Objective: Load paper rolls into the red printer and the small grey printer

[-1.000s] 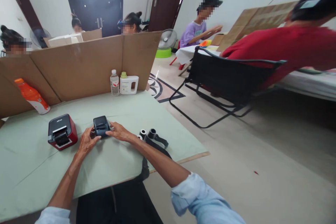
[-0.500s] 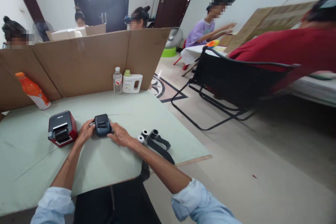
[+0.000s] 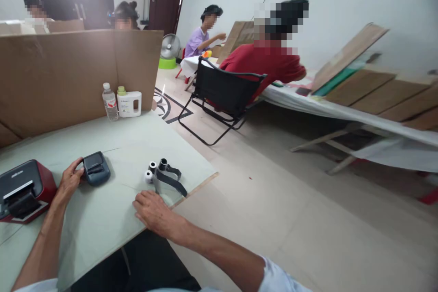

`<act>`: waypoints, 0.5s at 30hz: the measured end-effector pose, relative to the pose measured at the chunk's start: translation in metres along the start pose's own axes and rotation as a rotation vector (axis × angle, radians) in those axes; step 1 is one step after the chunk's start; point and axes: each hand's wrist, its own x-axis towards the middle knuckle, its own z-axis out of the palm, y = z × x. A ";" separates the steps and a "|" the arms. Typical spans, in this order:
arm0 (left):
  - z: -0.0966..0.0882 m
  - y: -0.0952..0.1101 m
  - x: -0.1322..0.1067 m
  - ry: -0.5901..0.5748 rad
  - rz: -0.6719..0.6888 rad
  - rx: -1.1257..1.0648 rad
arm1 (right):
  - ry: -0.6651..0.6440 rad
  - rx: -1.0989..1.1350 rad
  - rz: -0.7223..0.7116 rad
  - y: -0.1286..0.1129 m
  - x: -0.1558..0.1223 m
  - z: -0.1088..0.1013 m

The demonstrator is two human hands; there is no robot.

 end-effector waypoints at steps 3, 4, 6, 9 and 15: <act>0.000 0.000 -0.001 -0.010 0.000 -0.012 | -0.009 -0.044 0.100 0.012 0.002 -0.002; 0.000 -0.001 0.000 -0.013 0.000 -0.016 | -0.013 -0.064 0.126 0.011 0.002 -0.002; -0.001 -0.001 0.001 -0.016 -0.011 -0.018 | -0.011 -0.071 0.130 0.001 0.004 -0.004; -0.004 -0.001 0.003 -0.029 -0.031 -0.011 | 0.017 0.040 0.020 -0.025 0.014 -0.007; -0.004 -0.002 0.005 -0.078 0.004 -0.038 | 0.122 0.304 0.130 -0.034 0.066 -0.017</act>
